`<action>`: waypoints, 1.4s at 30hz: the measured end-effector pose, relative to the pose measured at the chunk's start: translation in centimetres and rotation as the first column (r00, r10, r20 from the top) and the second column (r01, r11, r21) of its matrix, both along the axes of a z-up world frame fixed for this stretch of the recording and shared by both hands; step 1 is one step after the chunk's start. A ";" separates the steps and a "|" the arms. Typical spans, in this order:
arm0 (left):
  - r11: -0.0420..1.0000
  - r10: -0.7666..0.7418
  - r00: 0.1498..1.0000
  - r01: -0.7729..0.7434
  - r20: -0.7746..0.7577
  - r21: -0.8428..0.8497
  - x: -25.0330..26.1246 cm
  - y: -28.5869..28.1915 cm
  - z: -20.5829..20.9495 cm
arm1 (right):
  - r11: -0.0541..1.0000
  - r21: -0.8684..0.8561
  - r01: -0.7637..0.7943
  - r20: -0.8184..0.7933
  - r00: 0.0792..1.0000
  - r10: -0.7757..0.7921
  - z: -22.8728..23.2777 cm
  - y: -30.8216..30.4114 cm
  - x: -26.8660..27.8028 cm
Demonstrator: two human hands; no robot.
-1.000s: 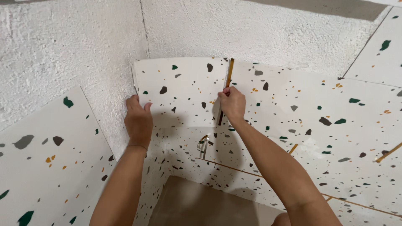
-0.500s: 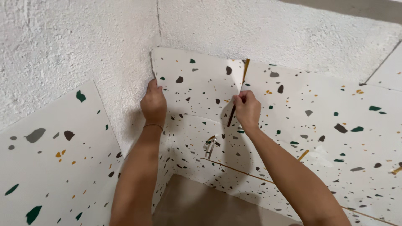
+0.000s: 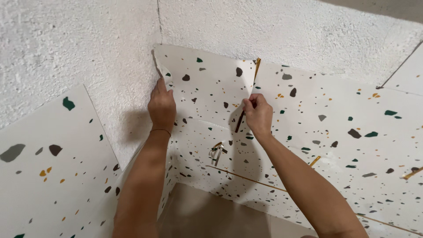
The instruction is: The person installs white terrazzo-patterned tiles on a wall corner. They lift and position each tile, align edges, and press them into place. The person also inserts and adjusts thin gold spacers between tiles to maintain consistent gaps.
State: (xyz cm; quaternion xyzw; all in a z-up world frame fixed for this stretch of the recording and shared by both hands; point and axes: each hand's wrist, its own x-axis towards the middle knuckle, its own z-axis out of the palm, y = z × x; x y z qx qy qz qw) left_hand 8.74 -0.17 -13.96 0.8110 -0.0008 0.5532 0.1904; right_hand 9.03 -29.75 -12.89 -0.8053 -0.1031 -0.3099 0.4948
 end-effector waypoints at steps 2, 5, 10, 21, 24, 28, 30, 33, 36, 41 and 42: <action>1.000 -0.013 1.000 0.013 0.000 0.004 0.4 0.2 0.0 | 1.000 -0.009 0.000 0.041 0.999 0.001 -0.3 0.0 -0.2; 0.996 -0.027 0.998 0.022 -0.057 -0.087 0.7 0.6 0.6 | 1.000 0.003 0.020 0.044 0.999 -0.020 -0.7 0.3 -0.8; 0.999 0.005 0.999 -0.007 0.046 0.035 -0.4 0.2 0.7 | 0.998 0.057 -0.011 0.045 0.999 0.008 -1.4 0.6 -1.9; 0.999 0.029 0.999 -0.030 0.020 0.017 -0.4 -0.1 -0.2 | 0.992 0.094 -0.088 0.027 0.996 0.086 -0.1 -0.9 -2.6; 1.000 0.008 0.999 -0.010 -0.045 -0.026 -0.5 -0.4 -0.8 | 0.989 0.110 -0.094 -0.030 0.995 0.098 -0.8 -0.3 -2.3; 0.997 -0.008 0.989 -0.004 -0.149 -0.080 -0.3 -0.4 -0.8 | 0.995 0.060 -0.079 -0.020 0.997 0.080 -1.0 0.0 -1.3; 0.996 -0.008 0.985 -0.008 -0.171 -0.089 -0.5 -0.3 -0.6 | 0.997 0.043 -0.069 -0.014 0.997 0.070 -0.8 0.3 -0.9; 0.996 -0.006 0.987 -0.008 -0.163 -0.085 -0.8 -0.4 -0.5 | 0.997 0.031 -0.075 0.013 0.997 0.074 -0.6 0.2 -0.6; 0.997 -0.010 0.985 -0.003 -0.171 -0.076 -0.8 -0.5 -0.5 | 0.999 0.006 -0.051 0.026 0.998 0.051 -0.4 0.0 -0.4; 0.998 -0.003 0.989 -0.008 -0.151 -0.069 -0.5 -0.6 0.0 | 0.999 -0.013 -0.043 0.038 0.998 0.043 -0.1 0.0 -0.2; 0.998 -0.002 0.990 -0.007 -0.142 -0.065 -0.4 -0.6 0.0 | 0.999 -0.005 -0.039 0.026 0.999 0.039 -0.1 0.0 -0.2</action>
